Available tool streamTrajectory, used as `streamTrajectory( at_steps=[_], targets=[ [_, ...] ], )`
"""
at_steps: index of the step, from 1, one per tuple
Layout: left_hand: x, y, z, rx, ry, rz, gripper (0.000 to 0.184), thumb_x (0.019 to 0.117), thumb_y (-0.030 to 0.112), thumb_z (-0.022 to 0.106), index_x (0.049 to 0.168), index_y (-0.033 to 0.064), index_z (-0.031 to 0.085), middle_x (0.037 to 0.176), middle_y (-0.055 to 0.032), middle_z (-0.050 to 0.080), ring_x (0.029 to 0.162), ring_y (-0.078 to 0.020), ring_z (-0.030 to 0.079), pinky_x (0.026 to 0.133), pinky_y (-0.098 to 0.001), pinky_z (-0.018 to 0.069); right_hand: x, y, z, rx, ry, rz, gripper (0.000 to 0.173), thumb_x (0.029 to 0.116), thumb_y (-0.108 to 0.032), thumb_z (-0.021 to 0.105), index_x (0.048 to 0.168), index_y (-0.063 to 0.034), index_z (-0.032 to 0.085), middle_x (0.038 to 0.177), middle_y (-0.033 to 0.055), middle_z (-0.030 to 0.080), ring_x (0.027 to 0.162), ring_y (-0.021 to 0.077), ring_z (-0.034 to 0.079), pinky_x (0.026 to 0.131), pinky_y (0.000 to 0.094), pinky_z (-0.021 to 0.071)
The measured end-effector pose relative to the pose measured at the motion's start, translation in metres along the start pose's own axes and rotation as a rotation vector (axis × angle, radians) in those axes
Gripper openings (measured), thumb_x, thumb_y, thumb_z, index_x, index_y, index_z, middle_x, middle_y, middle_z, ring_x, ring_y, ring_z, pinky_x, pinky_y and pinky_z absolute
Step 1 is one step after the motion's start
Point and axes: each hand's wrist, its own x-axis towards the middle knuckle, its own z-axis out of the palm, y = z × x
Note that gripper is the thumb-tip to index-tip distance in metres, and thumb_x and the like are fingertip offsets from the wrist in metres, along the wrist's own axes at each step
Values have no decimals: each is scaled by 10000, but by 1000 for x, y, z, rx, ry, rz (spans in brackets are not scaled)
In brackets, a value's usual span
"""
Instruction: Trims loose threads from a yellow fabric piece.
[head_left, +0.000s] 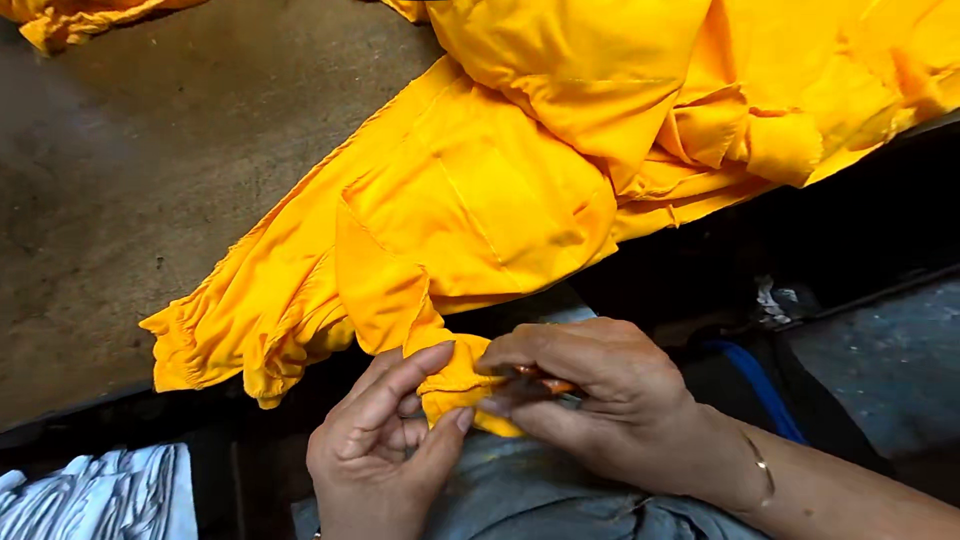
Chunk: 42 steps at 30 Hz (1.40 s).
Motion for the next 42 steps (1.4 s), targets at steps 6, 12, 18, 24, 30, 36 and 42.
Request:
streamTrajectory(
  at_steps=[6, 12, 18, 24, 30, 36, 42],
  targets=[
    [1, -4, 6, -118, 39, -56, 458, 819, -29, 802, 1259, 70, 724, 1119, -134, 695, 530, -155, 650, 436, -273, 595, 1, -2, -8, -168, -52, -231, 151, 939, -87, 558, 943, -36, 700, 730, -9, 591, 661, 44, 542, 571, 179, 438],
    [3, -10, 11, -300, 8, -74, 478, 847, 82, 813, 1295, -13, 677, 1197, -173, 662, 870, -208, 734, 727, -340, 664, -16, 3, -6, -340, -126, -352, 216, 1025, -150, 510, 1003, -47, 699, 710, 15, 565, 620, 112, 523, 528, 251, 394],
    [7, -13, 19, -292, 49, -117, 542, 754, -62, 825, 1276, -11, 689, 1218, -186, 654, 845, -220, 743, 686, -338, 670, -20, 0, -7, -380, -147, -345, 204, 1038, -157, 506, 972, -59, 673, 702, 10, 546, 605, 117, 506, 507, 259, 378],
    [7, -9, 9, -362, 22, -171, 629, 725, -74, 845, 1324, 4, 669, 1266, -177, 643, 845, -216, 745, 676, -347, 670, -26, 1, -29, -720, -73, -131, 474, 1082, -357, 399, 1260, -27, 689, 876, 57, 589, 772, 188, 550, 596, 310, 430],
    [7, -4, 12, -349, 3, -203, 652, 714, -61, 858, 1333, 12, 666, 1278, -177, 639, 824, -219, 742, 656, -346, 668, -31, 3, -26, -781, -36, -218, 375, 1075, -285, 480, 1204, -20, 711, 807, 49, 580, 713, 180, 525, 574, 296, 400],
    [4, -2, 14, -332, 10, -226, 644, 706, -72, 858, 1318, 9, 676, 1284, -161, 632, 733, -197, 722, 641, -342, 669, -27, 5, -14, -768, -15, -282, 329, 1062, -245, 508, 1101, -11, 736, 762, 51, 597, 675, 182, 533, 555, 302, 403],
    [4, -2, 14, -350, 1, -264, 689, 698, -76, 852, 1352, 8, 650, 1296, -188, 637, 785, -228, 744, 676, -365, 672, -23, 12, -13, -664, -11, -242, 297, 1049, -206, 498, 973, -34, 727, 722, 28, 576, 642, 153, 537, 522, 290, 394]
  ],
)
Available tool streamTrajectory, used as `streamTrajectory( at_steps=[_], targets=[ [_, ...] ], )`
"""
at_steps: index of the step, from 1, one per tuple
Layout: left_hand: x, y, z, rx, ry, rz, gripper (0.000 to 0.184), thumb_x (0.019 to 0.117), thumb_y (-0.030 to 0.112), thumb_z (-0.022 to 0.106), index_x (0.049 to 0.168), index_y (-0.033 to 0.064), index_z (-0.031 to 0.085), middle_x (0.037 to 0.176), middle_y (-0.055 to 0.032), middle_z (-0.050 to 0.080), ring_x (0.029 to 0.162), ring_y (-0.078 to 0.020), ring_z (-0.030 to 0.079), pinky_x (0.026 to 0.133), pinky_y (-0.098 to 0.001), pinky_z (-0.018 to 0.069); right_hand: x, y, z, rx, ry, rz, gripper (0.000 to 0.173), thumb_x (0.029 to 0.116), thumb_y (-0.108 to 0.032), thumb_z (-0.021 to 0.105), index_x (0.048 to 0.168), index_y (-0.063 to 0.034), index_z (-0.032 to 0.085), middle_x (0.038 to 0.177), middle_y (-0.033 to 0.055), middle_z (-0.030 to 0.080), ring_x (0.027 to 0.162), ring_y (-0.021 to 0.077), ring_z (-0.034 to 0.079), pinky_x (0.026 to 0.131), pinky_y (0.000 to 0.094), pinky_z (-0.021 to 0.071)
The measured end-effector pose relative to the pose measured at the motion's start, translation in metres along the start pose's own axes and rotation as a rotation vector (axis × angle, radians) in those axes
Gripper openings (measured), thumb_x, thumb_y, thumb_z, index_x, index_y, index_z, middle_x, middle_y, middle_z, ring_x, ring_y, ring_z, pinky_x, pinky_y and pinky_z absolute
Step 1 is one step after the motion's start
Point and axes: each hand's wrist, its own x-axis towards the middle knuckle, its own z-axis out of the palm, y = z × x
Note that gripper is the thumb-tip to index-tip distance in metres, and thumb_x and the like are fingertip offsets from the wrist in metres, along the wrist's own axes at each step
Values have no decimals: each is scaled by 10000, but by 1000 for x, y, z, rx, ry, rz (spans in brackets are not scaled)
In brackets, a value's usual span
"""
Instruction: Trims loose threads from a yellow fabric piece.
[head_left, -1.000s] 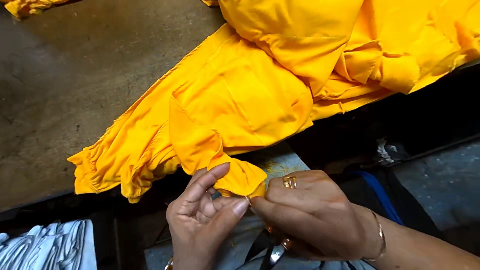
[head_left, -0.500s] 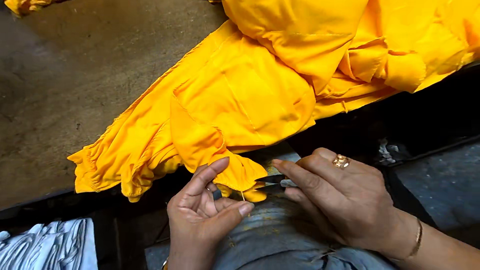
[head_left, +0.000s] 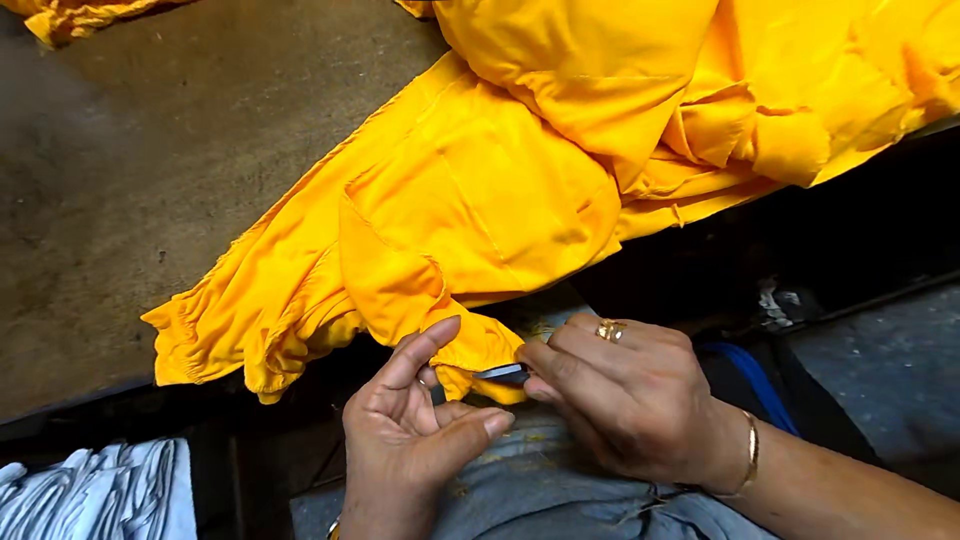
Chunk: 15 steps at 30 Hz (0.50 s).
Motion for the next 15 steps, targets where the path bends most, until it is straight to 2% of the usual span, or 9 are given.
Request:
streamTrajectory(
  at_steps=[2, 4, 5, 6, 7, 8, 10, 12, 15],
  targets=[
    [0, 3, 0, -60, 0, -33, 729, 697, -78, 849, 1386, 5, 622, 1249, -204, 658, 795, -221, 746, 687, -351, 665, 3, 7, -5, 224, 5, 117, 332, 1083, -202, 455, 973, -32, 717, 773, 9, 611, 692, 89, 571, 576, 237, 451],
    [0, 8, -4, -151, -42, -50, 762, 709, -61, 848, 1423, 3, 589, 1254, -215, 663, 873, -211, 746, 731, -333, 655, 7, 16, -16, 520, -1, 273, 357, 1087, -311, 475, 1110, -26, 689, 892, -38, 648, 768, -6, 586, 651, 142, 496],
    [0, 12, -7, -188, -65, -48, 767, 712, -47, 855, 1428, 5, 585, 1256, -211, 665, 888, -196, 743, 732, -316, 651, 8, 19, -21, 648, -11, 337, 445, 1032, -426, 571, 1227, -34, 650, 895, -71, 620, 753, -34, 547, 632, 113, 465],
    [1, 15, -10, -211, -89, -42, 772, 714, -37, 855, 1433, 3, 577, 1282, -208, 655, 908, -183, 735, 740, -299, 641, 9, 20, -24, 717, -32, 372, 650, 939, -540, 683, 1344, -40, 590, 871, -95, 570, 736, -44, 497, 614, 102, 421],
    [1, 18, -12, -216, -122, -34, 786, 714, -26, 855, 1443, 3, 562, 1329, -199, 637, 954, -175, 729, 766, -290, 634, 11, 20, -24, 717, -47, 374, 780, 853, -549, 775, 1403, -44, 549, 852, -108, 548, 727, -53, 480, 611, 93, 413],
    [0, 20, -14, -203, -153, -24, 805, 713, -1, 865, 1454, 6, 550, 1355, -184, 625, 963, -152, 718, 778, -269, 622, 14, 18, -23, 694, -52, 349, 796, 816, -468, 828, 1417, -30, 543, 858, -101, 570, 735, -54, 502, 627, 90, 439],
    [0, 23, -12, -188, -222, 17, 831, 713, 11, 876, 1466, -13, 525, 1369, -182, 616, 997, -137, 702, 804, -258, 608, 23, 13, -17, 677, 14, 271, 593, 807, -204, 809, 1323, 24, 627, 849, -58, 637, 724, -37, 564, 632, 103, 500],
    [-3, 22, -10, -180, -273, 48, 869, 702, -21, 871, 1485, -26, 493, 1398, -199, 591, 1102, -181, 684, 840, -288, 610, 38, 10, -18, 723, 55, 184, 272, 852, -30, 707, 1118, 28, 704, 893, -4, 711, 782, 1, 653, 693, 137, 574],
    [-7, 23, -11, -48, -233, 105, 938, 681, -104, 867, 1511, 9, 445, 1452, -217, 515, 1137, -300, 684, 649, -351, 665, 63, 18, -33, 753, 12, 111, 102, 907, 1, 641, 985, -6, 706, 837, -17, 674, 737, -10, 617, 654, 121, 540]
  ],
)
